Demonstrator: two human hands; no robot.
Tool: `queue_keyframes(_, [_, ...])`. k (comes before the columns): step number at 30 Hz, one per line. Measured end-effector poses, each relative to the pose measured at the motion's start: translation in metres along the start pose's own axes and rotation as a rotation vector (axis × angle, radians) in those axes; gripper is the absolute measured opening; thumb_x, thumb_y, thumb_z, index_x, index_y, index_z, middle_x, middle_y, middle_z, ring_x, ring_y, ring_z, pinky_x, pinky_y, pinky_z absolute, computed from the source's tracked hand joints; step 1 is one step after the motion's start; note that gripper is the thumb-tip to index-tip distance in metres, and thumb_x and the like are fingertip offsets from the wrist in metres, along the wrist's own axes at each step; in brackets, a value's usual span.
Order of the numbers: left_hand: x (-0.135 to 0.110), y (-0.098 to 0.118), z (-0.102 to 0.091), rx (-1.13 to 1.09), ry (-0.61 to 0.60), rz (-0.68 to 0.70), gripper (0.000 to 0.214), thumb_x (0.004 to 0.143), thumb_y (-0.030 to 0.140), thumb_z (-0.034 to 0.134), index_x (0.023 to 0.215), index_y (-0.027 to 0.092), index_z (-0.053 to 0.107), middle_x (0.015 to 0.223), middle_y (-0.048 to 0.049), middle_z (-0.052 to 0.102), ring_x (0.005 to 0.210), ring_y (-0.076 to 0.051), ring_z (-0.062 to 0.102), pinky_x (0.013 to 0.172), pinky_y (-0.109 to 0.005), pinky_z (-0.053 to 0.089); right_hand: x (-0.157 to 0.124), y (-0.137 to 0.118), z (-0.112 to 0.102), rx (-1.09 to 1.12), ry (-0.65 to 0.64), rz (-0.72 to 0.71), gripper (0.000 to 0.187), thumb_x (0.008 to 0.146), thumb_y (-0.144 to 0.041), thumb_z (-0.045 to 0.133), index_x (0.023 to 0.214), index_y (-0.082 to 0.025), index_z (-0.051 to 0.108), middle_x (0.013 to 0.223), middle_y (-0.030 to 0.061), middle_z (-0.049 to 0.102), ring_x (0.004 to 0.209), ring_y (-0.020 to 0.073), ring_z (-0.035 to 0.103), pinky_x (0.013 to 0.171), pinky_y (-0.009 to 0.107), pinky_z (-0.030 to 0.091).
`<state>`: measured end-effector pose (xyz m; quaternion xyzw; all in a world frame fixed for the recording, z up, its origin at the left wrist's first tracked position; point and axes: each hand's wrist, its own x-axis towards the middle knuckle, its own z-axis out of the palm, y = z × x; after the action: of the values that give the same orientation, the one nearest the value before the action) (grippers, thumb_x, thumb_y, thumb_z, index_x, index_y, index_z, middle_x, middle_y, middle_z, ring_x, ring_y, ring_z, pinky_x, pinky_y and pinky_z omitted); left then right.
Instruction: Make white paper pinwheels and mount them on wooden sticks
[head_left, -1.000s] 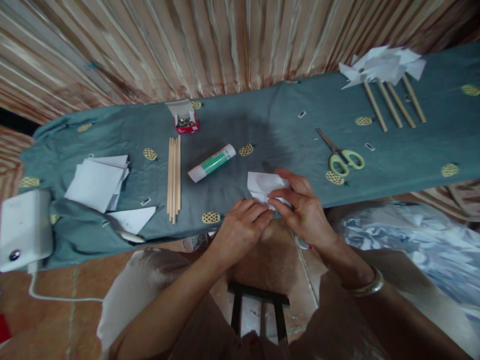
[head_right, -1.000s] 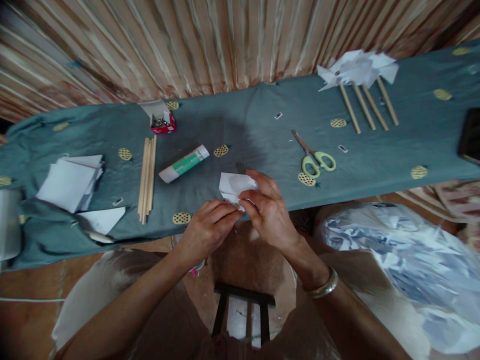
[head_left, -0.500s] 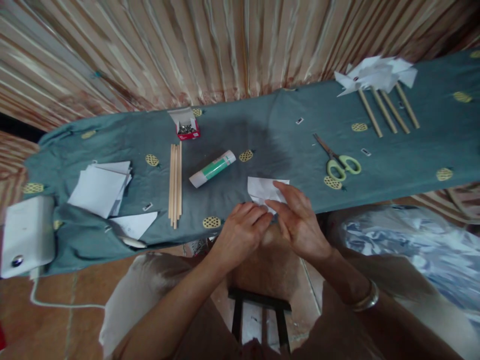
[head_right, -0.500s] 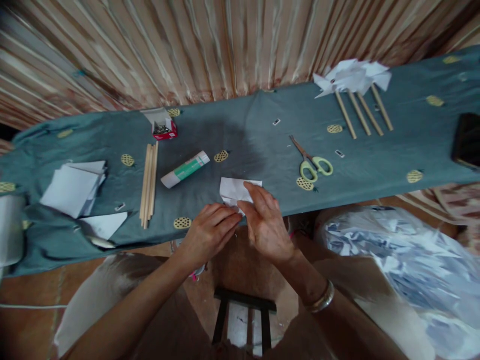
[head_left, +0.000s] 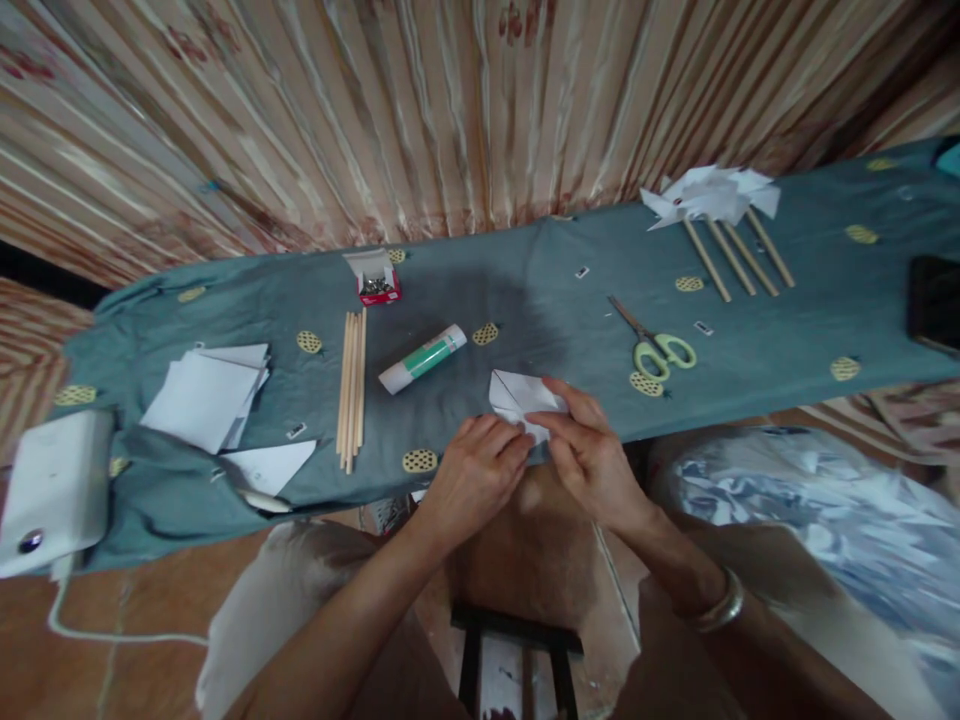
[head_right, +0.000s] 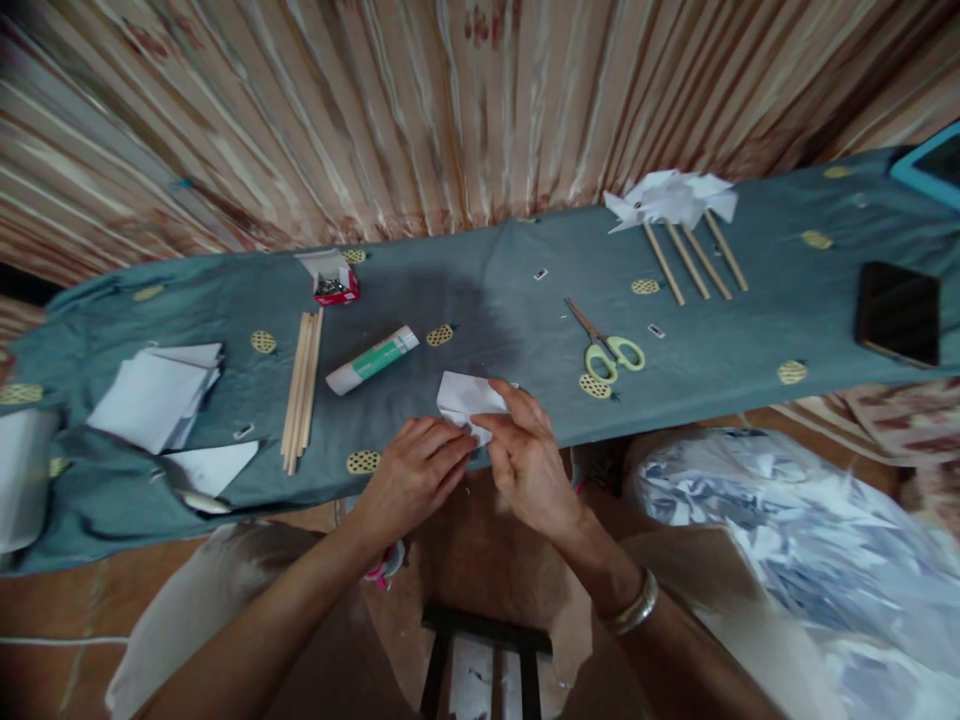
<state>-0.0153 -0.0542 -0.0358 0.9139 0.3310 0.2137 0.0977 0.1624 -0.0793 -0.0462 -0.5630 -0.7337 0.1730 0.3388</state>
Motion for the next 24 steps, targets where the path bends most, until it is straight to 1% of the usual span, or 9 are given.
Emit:
queue_keyframes(3, [0.002, -0.003, -0.002, 0.006, 0.018, -0.001, 0.016, 0.092, 0.016, 0.05, 0.101, 0.014, 0.064, 0.093, -0.0063, 0.067, 0.085, -0.019, 0.057, 0.074, -0.034, 0.046, 0.006, 0.006, -0.004, 0.078, 0.059, 0.083, 0.036, 0.086, -0.012, 0.041, 0.109, -0.022, 0.068, 0.132, 0.0103, 0.057, 0.122, 0.0251, 0.052, 0.102, 0.05, 0.043])
queue_keyframes(6, [0.004, -0.01, -0.004, 0.03, 0.018, -0.003, 0.016, 0.09, 0.014, 0.052, 0.1, 0.014, 0.064, 0.093, -0.0067, 0.067, 0.086, -0.019, 0.057, 0.074, -0.034, 0.046, 0.011, 0.014, -0.006, 0.045, 0.108, 0.111, 0.036, 0.088, -0.014, 0.041, 0.112, -0.022, 0.067, 0.129, 0.0113, 0.06, 0.122, 0.0258, 0.053, 0.103, 0.051, 0.042])
queue_keyframes(11, [0.007, -0.024, -0.009, 0.083, 0.015, -0.022, 0.018, 0.09, 0.015, 0.052, 0.1, 0.015, 0.067, 0.093, -0.008, 0.068, 0.086, -0.02, 0.058, 0.074, -0.036, 0.046, 0.011, 0.021, -0.007, -0.067, 0.09, 0.054, 0.036, 0.089, -0.017, 0.043, 0.119, -0.018, 0.063, 0.128, 0.0144, 0.061, 0.12, 0.0288, 0.054, 0.102, 0.054, 0.043])
queue_keyframes(14, [0.007, -0.027, -0.01, 0.083, 0.009, -0.037, 0.019, 0.09, 0.016, 0.052, 0.102, 0.016, 0.067, 0.096, -0.0083, 0.068, 0.088, -0.021, 0.057, 0.075, -0.036, 0.046, 0.009, 0.02, -0.009, -0.105, 0.074, 0.021, 0.036, 0.09, -0.018, 0.042, 0.121, -0.017, 0.061, 0.125, 0.0149, 0.063, 0.118, 0.0288, 0.056, 0.101, 0.054, 0.044])
queue_keyframes(17, [0.007, -0.025, -0.01, 0.085, 0.031, -0.049, 0.021, 0.09, 0.017, 0.052, 0.107, 0.016, 0.065, 0.102, -0.0086, 0.067, 0.092, -0.022, 0.056, 0.077, -0.037, 0.045, 0.007, 0.017, -0.011, -0.155, 0.06, 0.014, 0.036, 0.09, -0.018, 0.043, 0.121, -0.016, 0.06, 0.124, 0.0154, 0.063, 0.116, 0.0292, 0.057, 0.1, 0.053, 0.045])
queue_keyframes(21, [0.008, -0.014, -0.007, 0.084, 0.108, -0.034, 0.025, 0.091, 0.018, 0.051, 0.114, 0.016, 0.061, 0.109, -0.0092, 0.065, 0.097, -0.023, 0.055, 0.079, -0.037, 0.044, 0.006, 0.012, -0.014, -0.212, 0.05, -0.013, 0.034, 0.09, -0.017, 0.043, 0.119, -0.013, 0.06, 0.121, 0.0165, 0.064, 0.113, 0.0295, 0.06, 0.099, 0.05, 0.047])
queue_keyframes(24, [0.009, -0.003, -0.002, 0.053, 0.083, 0.031, 0.022, 0.091, 0.026, 0.055, 0.11, 0.016, 0.062, 0.107, -0.0082, 0.066, 0.098, -0.023, 0.055, 0.08, -0.037, 0.043, 0.006, 0.009, -0.015, -0.226, 0.038, -0.022, 0.032, 0.091, -0.016, 0.042, 0.117, -0.012, 0.06, 0.119, 0.0173, 0.066, 0.11, 0.0297, 0.061, 0.096, 0.049, 0.049])
